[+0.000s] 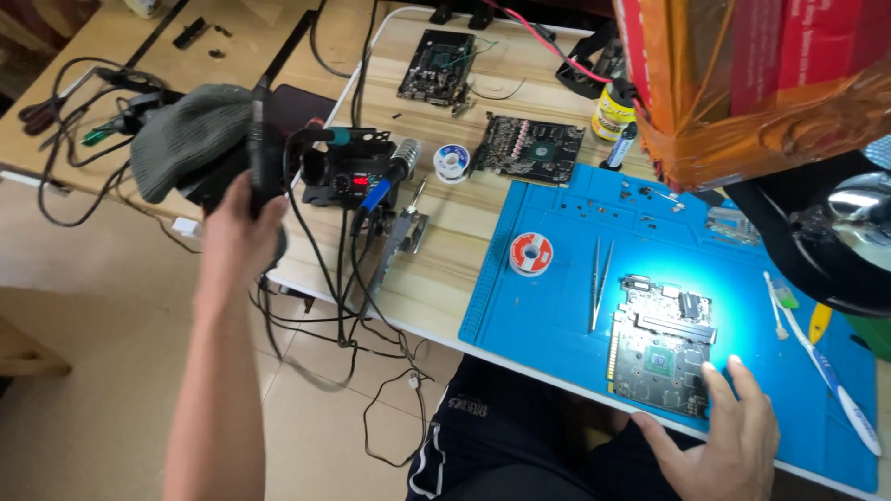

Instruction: Repairing a circuit board by soldering components under a digital microscope using a soldering iron and tweezers.

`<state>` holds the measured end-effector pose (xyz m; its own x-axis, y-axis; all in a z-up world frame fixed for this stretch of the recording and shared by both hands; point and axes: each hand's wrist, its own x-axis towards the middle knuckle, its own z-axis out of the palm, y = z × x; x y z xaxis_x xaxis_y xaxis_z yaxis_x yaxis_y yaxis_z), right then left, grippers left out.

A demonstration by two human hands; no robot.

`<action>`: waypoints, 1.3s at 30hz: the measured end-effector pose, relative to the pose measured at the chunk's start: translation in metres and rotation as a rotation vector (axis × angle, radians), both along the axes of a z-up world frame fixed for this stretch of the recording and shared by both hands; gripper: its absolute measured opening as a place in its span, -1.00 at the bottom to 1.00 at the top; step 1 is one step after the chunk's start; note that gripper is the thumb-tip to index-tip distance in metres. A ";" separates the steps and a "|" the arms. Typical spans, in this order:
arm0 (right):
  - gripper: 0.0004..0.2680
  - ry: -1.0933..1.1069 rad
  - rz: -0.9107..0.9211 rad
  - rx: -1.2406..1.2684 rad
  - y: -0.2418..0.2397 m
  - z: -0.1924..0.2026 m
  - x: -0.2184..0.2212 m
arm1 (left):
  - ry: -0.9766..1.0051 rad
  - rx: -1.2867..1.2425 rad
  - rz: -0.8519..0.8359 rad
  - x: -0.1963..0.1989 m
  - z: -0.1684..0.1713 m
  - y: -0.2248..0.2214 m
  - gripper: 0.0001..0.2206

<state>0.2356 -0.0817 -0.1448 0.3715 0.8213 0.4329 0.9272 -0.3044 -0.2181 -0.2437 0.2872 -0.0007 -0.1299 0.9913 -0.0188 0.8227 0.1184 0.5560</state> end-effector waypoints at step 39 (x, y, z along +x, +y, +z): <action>-0.46 -0.040 0.152 -0.058 0.002 0.019 0.028 | -2.223 -0.809 0.331 -0.157 -0.318 -0.227 -0.74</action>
<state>0.2634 -0.0801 -0.1259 0.2248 0.8907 0.3950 0.9710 -0.1712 -0.1666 -0.4004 0.0606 -0.3184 0.5292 0.6783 -0.5098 -0.7827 0.6222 0.0154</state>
